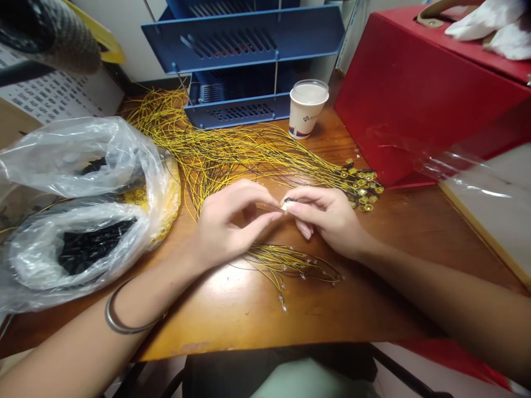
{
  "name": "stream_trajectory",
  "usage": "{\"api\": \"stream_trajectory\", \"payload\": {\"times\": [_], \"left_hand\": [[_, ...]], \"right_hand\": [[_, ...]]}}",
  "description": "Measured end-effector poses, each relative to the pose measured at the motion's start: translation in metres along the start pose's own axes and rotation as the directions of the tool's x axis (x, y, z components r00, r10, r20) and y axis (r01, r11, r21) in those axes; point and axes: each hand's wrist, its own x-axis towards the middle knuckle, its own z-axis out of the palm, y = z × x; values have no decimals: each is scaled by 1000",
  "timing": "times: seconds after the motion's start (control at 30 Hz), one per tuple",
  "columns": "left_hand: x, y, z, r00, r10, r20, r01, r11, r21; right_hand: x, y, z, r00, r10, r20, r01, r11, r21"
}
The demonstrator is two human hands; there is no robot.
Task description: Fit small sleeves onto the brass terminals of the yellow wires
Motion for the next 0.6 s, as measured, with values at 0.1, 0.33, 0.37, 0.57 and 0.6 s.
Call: {"api": "stream_trajectory", "payload": {"times": [0.1,0.33,0.37,0.57,0.6], "left_hand": [[2,0,-2,996,84,15,-84,995,51],[1,-1,-4,995,91,42,-95,992,85],[1,-1,-5,995,90,46,-94,991,94],[0,-1,-5,993,103,61,-110,986,126],[0,-1,-5,992,108,65,-116,985,131]], "right_hand": [[0,0,-1,999,9,34,-9,1000,-9],[2,2,-5,997,12,81,-6,997,-74],[2,2,-6,996,9,89,-2,996,-86],[1,3,-7,993,-3,115,16,994,-112],[1,3,-7,993,-6,114,18,994,-109]]}}
